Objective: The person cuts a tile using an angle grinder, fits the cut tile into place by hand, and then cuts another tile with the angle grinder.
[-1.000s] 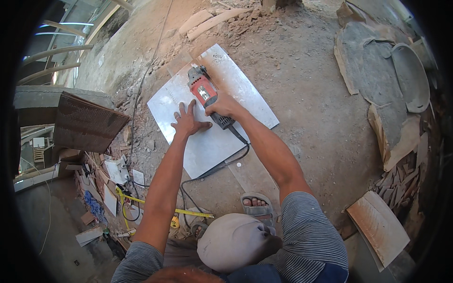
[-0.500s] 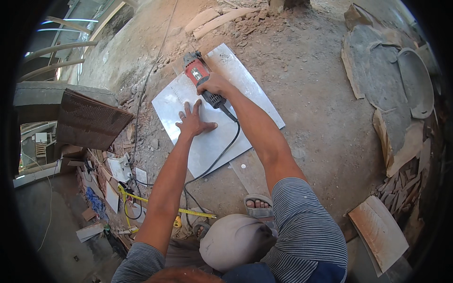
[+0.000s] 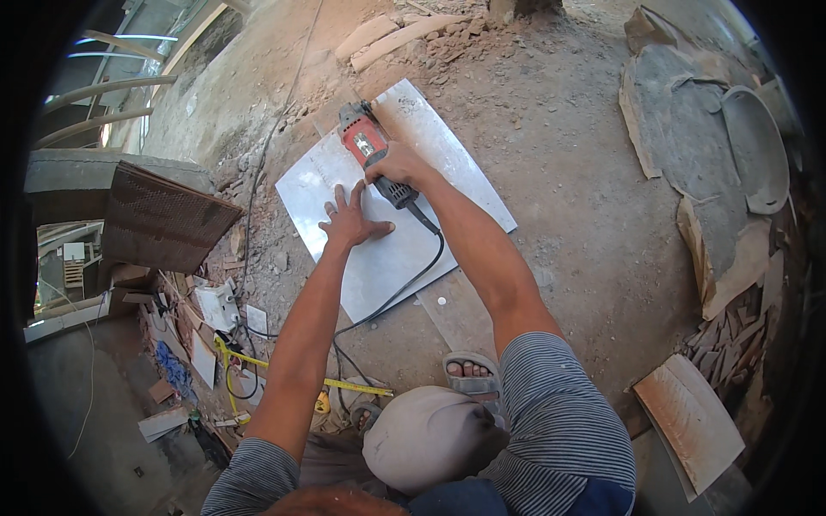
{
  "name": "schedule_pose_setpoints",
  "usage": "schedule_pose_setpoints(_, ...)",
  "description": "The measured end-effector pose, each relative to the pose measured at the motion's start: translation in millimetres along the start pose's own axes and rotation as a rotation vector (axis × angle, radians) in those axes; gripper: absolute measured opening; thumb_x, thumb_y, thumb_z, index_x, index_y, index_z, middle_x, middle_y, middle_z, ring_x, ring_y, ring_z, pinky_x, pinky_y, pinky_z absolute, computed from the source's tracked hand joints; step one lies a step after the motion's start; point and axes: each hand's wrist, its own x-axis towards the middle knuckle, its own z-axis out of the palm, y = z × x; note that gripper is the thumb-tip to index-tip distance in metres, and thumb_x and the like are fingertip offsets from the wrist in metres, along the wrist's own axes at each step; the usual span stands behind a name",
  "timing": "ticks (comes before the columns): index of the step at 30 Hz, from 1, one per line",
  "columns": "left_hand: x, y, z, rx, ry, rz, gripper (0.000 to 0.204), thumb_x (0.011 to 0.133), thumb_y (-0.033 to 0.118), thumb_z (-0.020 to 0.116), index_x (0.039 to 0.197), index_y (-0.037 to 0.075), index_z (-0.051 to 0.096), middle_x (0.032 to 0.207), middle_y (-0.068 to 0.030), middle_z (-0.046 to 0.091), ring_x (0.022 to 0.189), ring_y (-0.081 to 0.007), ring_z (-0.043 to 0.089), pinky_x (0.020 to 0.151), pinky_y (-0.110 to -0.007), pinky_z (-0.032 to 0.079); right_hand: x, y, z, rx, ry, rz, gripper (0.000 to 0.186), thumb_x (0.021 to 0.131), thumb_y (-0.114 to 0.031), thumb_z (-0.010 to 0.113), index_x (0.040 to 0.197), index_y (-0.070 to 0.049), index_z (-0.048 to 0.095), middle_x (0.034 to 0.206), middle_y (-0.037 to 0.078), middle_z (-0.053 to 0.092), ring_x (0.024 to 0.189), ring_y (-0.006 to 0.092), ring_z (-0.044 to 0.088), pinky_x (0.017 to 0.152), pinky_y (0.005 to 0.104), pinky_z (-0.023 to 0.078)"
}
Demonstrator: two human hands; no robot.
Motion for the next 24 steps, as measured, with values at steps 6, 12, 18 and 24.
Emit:
schedule_pose_setpoints(6, -0.7, 0.3, -0.5, -0.009, 0.003, 0.0, 0.119, 0.053, 0.055, 0.083, 0.15, 0.032, 0.018, 0.157, -0.0187, 0.004, 0.14, -0.0512, 0.012, 0.105, -0.071, 0.017, -48.5, 13.6, 1.5, -0.059, 0.077, 0.008, 0.039, 0.054, -0.021, 0.078, 0.084, 0.0, 0.066, 0.078, 0.013, 0.067, 0.068, 0.0225, 0.063, 0.065, 0.0321, 0.049)
schedule_pose_setpoints(12, 0.1, -1.3, 2.9, 0.001, 0.021, 0.014, 0.12, 0.052, 0.056, 0.083, 0.149, 0.033, 0.019, 0.157, -0.0187, 0.005, 0.139, -0.0525, 0.014, 0.103, -0.072, 0.02, -29.4, 0.5, -2.7, -0.009, 0.015, 0.033, 0.037, 0.055, -0.019, 0.078, 0.085, -0.001, 0.064, 0.076, 0.009, 0.066, 0.066, 0.0194, 0.061, 0.062, 0.0306, 0.048)
schedule_pose_setpoints(18, 5.0, -4.6, 7.7, 0.013, 0.033, 0.015, 0.12, 0.051, 0.058, 0.083, 0.149, 0.034, 0.018, 0.157, -0.0188, 0.005, 0.138, -0.0531, 0.015, 0.102, -0.072, 0.022, 1.4, -4.4, -1.5, -0.024, 0.002, -0.013, 0.032, 0.056, -0.018, 0.077, 0.079, 0.0, 0.065, 0.075, 0.009, 0.065, 0.063, 0.0185, 0.06, 0.059, 0.0308, 0.048)
schedule_pose_setpoints(24, 5.5, -4.8, 7.6, 0.012, 0.026, 0.013, 0.121, 0.051, 0.058, 0.083, 0.149, 0.034, 0.018, 0.157, -0.0193, 0.005, 0.138, -0.0531, 0.014, 0.102, -0.072, 0.021, 15.9, -4.9, -0.1, -0.01, 0.014, 0.023, 0.034, 0.053, -0.02, 0.078, 0.075, 0.002, 0.067, 0.073, 0.012, 0.066, 0.063, 0.0213, 0.062, 0.058, 0.0326, 0.049)
